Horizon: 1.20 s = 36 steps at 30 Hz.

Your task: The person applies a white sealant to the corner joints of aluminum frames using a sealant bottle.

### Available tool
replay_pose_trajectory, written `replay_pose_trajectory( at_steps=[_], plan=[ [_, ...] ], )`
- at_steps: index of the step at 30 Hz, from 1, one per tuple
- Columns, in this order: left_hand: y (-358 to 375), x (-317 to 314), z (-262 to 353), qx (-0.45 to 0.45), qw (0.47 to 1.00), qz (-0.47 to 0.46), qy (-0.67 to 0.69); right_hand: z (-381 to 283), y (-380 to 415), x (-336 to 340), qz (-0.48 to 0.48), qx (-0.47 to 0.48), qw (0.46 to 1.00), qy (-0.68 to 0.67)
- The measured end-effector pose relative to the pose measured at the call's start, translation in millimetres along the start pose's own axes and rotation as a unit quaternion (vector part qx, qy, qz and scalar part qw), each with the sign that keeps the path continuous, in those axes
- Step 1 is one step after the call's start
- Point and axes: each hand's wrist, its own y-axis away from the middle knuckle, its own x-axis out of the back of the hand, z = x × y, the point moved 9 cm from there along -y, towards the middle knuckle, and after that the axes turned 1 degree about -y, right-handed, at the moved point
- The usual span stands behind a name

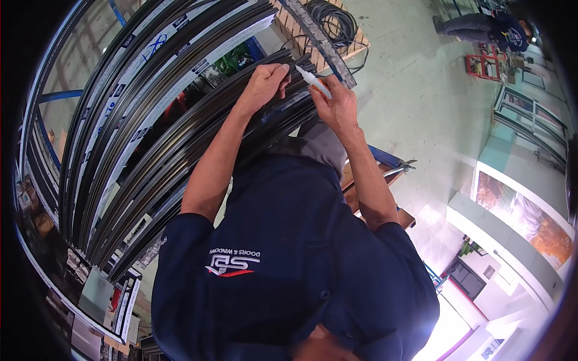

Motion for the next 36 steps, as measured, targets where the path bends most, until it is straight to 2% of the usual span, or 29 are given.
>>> replay_pose_trajectory(
  at_steps=[12,21,28,31,36],
  plan=[
    [2,0,4,0.005,1.0,-0.019,0.012,9,-11,12,0.049,-0.002,0.998,-0.03],
    [5,0,7,0.02,1.0,-0.018,0.002,24,-15,14,0.047,-0.048,0.997,-0.03],
    [2,0,0,0.011,0.999,-0.031,0.011,15,-11,12,0.045,-0.006,0.998,-0.048],
    [2,0,-1,0.006,0.999,-0.034,0.012,20,-13,14,0.047,-0.039,0.998,-0.034],
    [1,0,0,0.009,0.999,-0.035,0.013,11,-9,12,0.034,0.01,0.998,-0.043]
  ],
)
